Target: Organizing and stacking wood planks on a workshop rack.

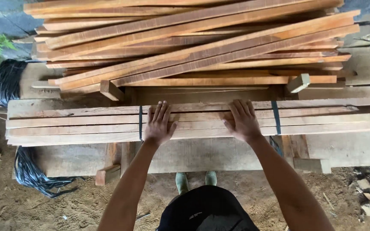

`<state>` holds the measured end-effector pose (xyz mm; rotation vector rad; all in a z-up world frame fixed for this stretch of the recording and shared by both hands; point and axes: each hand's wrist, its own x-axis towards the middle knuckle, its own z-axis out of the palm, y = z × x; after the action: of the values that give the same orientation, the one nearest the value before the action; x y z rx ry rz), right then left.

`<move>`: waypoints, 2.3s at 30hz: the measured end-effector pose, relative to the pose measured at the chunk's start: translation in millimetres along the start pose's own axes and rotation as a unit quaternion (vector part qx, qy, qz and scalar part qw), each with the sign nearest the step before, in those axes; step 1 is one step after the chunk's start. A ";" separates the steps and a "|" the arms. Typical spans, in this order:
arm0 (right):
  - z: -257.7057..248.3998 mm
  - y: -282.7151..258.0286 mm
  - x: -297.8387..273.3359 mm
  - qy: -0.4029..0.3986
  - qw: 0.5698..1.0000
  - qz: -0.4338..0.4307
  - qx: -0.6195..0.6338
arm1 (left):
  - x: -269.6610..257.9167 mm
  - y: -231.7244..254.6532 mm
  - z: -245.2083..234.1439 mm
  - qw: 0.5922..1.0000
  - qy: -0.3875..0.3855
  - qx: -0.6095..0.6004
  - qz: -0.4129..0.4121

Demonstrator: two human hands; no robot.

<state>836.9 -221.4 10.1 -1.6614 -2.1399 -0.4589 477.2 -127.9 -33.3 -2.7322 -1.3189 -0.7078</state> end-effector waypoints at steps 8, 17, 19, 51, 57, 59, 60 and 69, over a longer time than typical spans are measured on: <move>15.2 17.1 29.4 -0.006 1.000 0.014 0.005 | 33.6 -13.6 12.1 1.000 -0.012 0.015 -0.012; 49.2 10.1 26.9 -0.090 0.990 0.104 -0.026 | 44.5 2.8 35.4 0.994 -0.070 0.053 -0.068; 78.4 -10.8 43.1 -0.078 0.987 0.137 -0.040 | 55.6 16.0 65.6 0.991 -0.049 0.084 -0.089; 8.3 70.1 -7.9 0.022 0.998 0.041 -0.043 | 33.4 -42.0 -35.2 0.989 -0.099 0.026 -0.108; 9.4 67.9 -8.4 0.044 0.997 0.034 -0.052 | 26.4 -46.3 -21.4 0.993 -0.050 0.052 -0.090; 13.7 69.5 -13.8 0.053 0.997 0.033 -0.053 | 21.7 -45.5 -14.8 0.994 -0.034 0.052 -0.087; 15.9 70.8 -15.7 0.060 0.996 0.033 -0.055 | 21.3 -45.7 -11.5 0.995 -0.021 0.052 -0.083; -18.3 58.8 -7.7 -0.035 0.967 -0.223 -0.116 | 15.1 -45.6 -31.2 0.941 -0.118 0.178 0.262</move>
<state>897.5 -222.4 23.3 -1.3089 -2.6050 -0.8191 439.1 -94.3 -6.9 -2.7172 -0.5969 -0.0891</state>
